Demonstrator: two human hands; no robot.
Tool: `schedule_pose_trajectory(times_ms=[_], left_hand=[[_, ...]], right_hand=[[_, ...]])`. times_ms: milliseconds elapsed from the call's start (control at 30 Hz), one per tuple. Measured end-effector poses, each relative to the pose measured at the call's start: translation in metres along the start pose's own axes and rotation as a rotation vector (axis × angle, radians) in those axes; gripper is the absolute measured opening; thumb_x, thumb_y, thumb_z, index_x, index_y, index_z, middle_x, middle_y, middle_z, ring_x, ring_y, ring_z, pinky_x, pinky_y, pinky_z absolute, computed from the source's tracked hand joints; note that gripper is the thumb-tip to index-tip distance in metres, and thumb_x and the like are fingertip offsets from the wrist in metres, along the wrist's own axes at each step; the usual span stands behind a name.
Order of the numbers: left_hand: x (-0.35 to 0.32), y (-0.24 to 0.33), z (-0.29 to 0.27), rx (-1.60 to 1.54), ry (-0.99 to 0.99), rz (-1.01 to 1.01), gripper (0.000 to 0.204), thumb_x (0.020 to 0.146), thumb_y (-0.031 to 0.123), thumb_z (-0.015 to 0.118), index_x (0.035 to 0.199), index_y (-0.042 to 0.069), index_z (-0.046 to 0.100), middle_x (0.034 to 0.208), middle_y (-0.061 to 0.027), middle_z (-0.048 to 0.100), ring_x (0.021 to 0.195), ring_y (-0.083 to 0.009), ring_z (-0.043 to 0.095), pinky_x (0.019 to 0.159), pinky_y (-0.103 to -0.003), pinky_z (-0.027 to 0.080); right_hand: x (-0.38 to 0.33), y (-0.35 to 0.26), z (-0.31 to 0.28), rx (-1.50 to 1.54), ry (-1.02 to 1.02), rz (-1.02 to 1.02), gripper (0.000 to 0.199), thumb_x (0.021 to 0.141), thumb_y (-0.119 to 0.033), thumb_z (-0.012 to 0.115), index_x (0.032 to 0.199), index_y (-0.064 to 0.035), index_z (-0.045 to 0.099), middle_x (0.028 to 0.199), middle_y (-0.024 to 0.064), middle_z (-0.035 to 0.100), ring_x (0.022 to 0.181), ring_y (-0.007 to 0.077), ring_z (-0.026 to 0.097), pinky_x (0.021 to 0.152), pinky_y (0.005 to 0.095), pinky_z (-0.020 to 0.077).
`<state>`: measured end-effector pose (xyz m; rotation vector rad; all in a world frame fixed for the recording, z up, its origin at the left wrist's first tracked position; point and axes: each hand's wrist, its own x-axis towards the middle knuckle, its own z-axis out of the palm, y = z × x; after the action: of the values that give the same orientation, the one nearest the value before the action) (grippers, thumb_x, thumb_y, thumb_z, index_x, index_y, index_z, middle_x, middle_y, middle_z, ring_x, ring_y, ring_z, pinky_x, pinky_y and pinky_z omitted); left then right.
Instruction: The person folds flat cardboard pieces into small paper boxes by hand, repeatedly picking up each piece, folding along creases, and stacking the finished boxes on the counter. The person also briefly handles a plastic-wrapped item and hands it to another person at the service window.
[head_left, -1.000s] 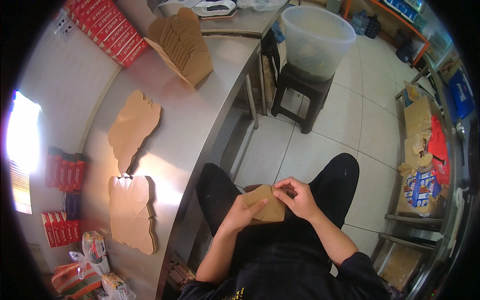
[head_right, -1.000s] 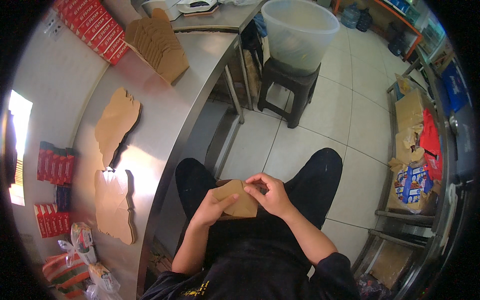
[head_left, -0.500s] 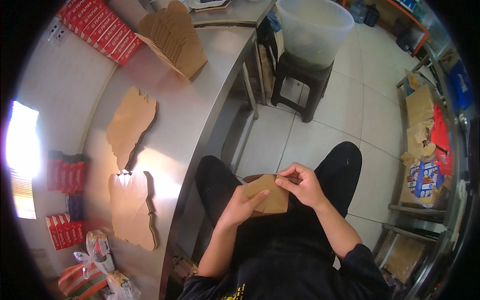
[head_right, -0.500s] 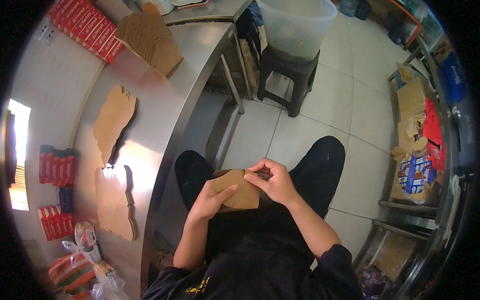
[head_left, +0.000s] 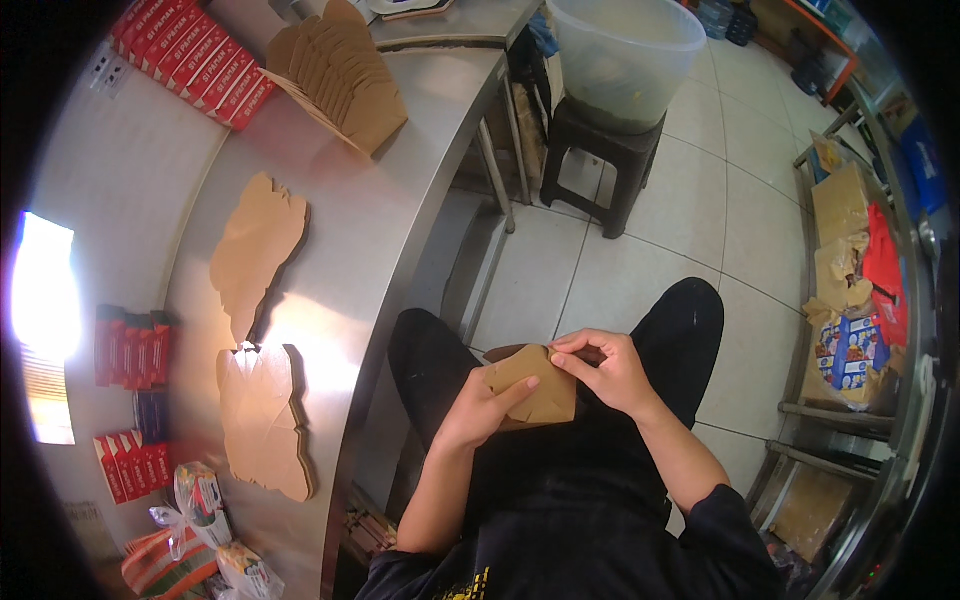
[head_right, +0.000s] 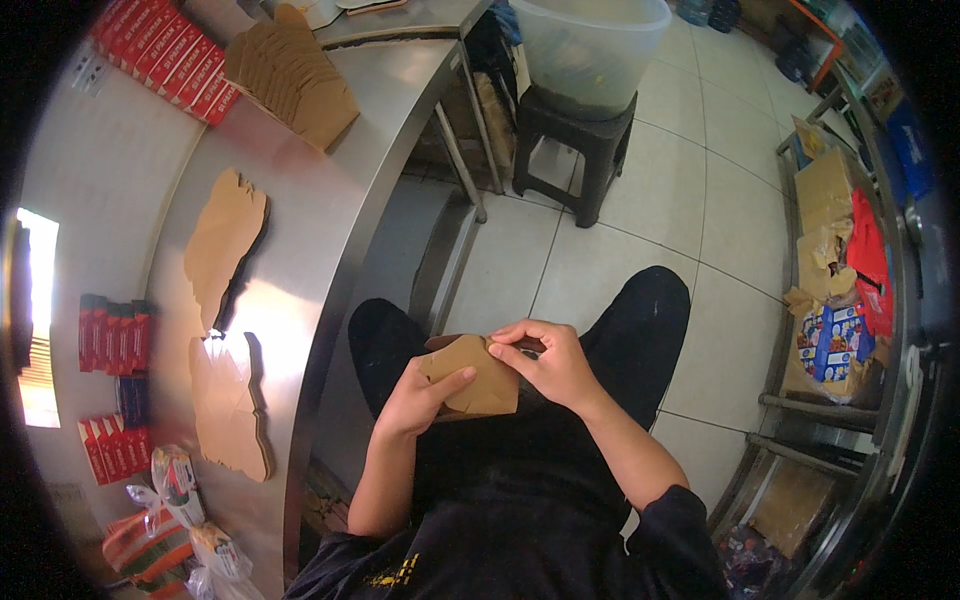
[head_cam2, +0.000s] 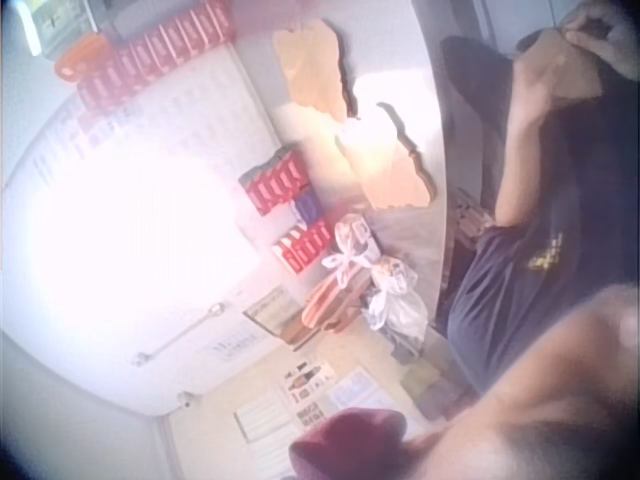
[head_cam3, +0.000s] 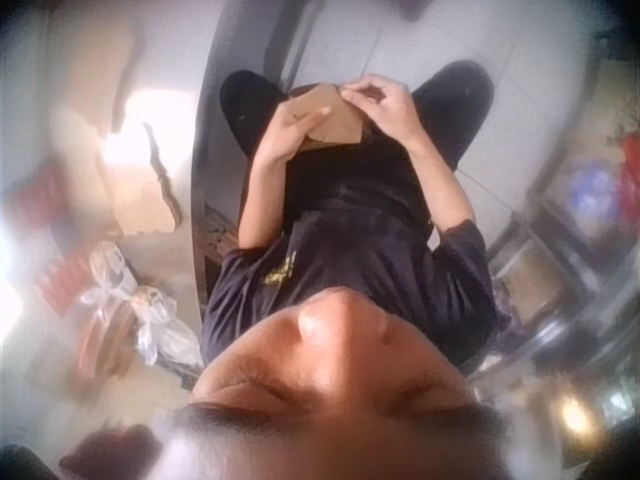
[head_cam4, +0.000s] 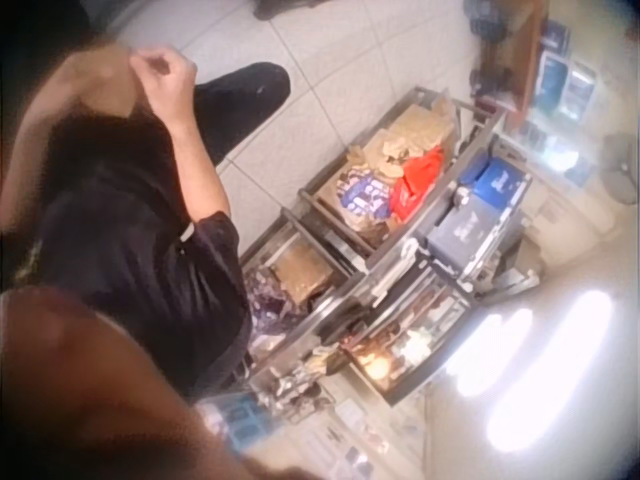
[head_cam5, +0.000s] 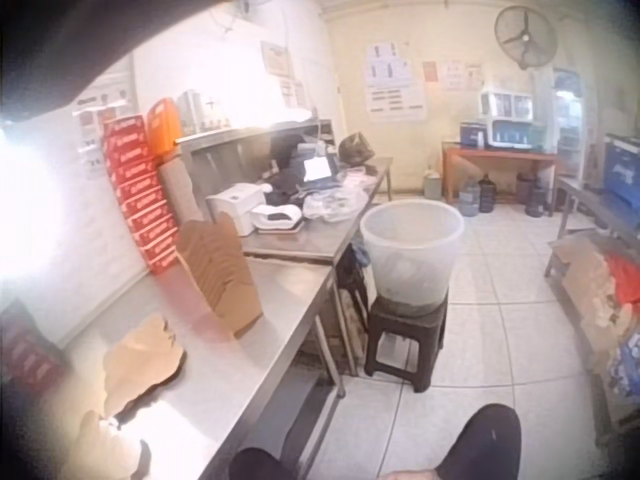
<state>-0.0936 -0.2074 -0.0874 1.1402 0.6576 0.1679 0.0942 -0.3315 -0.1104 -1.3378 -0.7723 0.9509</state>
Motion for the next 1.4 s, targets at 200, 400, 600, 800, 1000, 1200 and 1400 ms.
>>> schedule_pose_trajectory(times_ms=[200,400,600,800,1000,1200,1400], left_hand=[[-0.001,0.004,-0.001,-0.034,-0.016,-0.046,0.033,0.101,0.013,0.071,0.127,-0.007,0.067,0.111,-0.0079,0.073,0.098,-0.0121,0.068,0.087,-0.029,0.056],[-0.003,0.006,-0.002,-0.127,-0.052,-0.135,0.038,0.101,0.015,0.072,0.130,-0.008,0.065,0.115,-0.0088,0.073,0.102,-0.0143,0.069,0.090,-0.031,0.056],[-0.009,0.007,0.003,-0.258,-0.138,-0.227,0.046,0.102,0.014,0.069,0.141,-0.007,0.056,0.128,-0.0107,0.068,0.113,-0.0177,0.066,0.097,-0.033,0.055],[-0.008,0.001,0.005,-0.270,-0.177,-0.207,0.049,0.101,0.014,0.069,0.145,-0.002,0.052,0.131,-0.0092,0.063,0.122,-0.0168,0.060,0.101,-0.034,0.053],[-0.009,0.000,0.001,-0.179,-0.219,-0.148,0.041,0.102,0.015,0.070,0.138,0.002,0.056,0.125,-0.0058,0.063,0.116,-0.0148,0.060,0.098,-0.031,0.050],[-0.006,0.013,-0.002,0.260,-0.457,-0.028,0.033,0.101,0.019,0.072,0.127,0.001,0.063,0.119,-0.0074,0.067,0.111,-0.0170,0.063,0.095,-0.032,0.051],[-0.007,0.039,0.018,0.580,-0.163,0.205,0.031,0.097,0.013,0.074,0.124,0.001,0.065,0.117,-0.0133,0.070,0.103,-0.0211,0.067,0.092,-0.033,0.053]], right_hand=[[-0.003,-0.005,0.007,-0.214,0.061,-0.101,0.013,0.093,-0.007,0.078,0.098,0.0053,0.076,0.104,0.0152,0.079,0.097,0.0186,0.076,0.089,0.0298,0.0590],[-0.002,-0.004,-0.008,-0.030,-0.058,0.033,0.012,0.092,-0.007,0.079,0.097,0.0041,0.077,0.103,0.0118,0.079,0.096,0.0164,0.075,0.088,0.0296,0.0584],[0.008,-0.002,-0.036,0.084,-0.291,0.256,0.015,0.089,-0.009,0.084,0.096,0.0003,0.076,0.102,0.0067,0.078,0.095,0.0128,0.071,0.089,0.0285,0.0563],[0.017,-0.006,-0.037,0.036,-0.380,0.294,0.021,0.087,-0.013,0.088,0.096,-0.0029,0.072,0.095,0.0011,0.073,0.092,0.0109,0.067,0.088,0.0281,0.0555],[0.022,0.015,-0.037,0.042,-0.488,0.338,0.031,0.085,-0.019,0.090,0.099,-0.0043,0.067,0.103,0.0015,0.070,0.097,0.0128,0.065,0.093,0.0312,0.0537],[0.010,0.029,-0.036,0.086,-0.792,0.209,0.050,0.083,-0.023,0.092,0.106,-0.0093,0.051,0.112,0.0019,0.059,0.103,0.0140,0.057,0.091,0.0306,0.0483],[0.000,0.041,-0.029,-0.016,-0.599,0.249,0.062,0.076,-0.024,0.096,0.106,-0.0115,0.044,0.104,-0.0005,0.050,0.098,0.0124,0.049,0.083,0.0300,0.0423]])
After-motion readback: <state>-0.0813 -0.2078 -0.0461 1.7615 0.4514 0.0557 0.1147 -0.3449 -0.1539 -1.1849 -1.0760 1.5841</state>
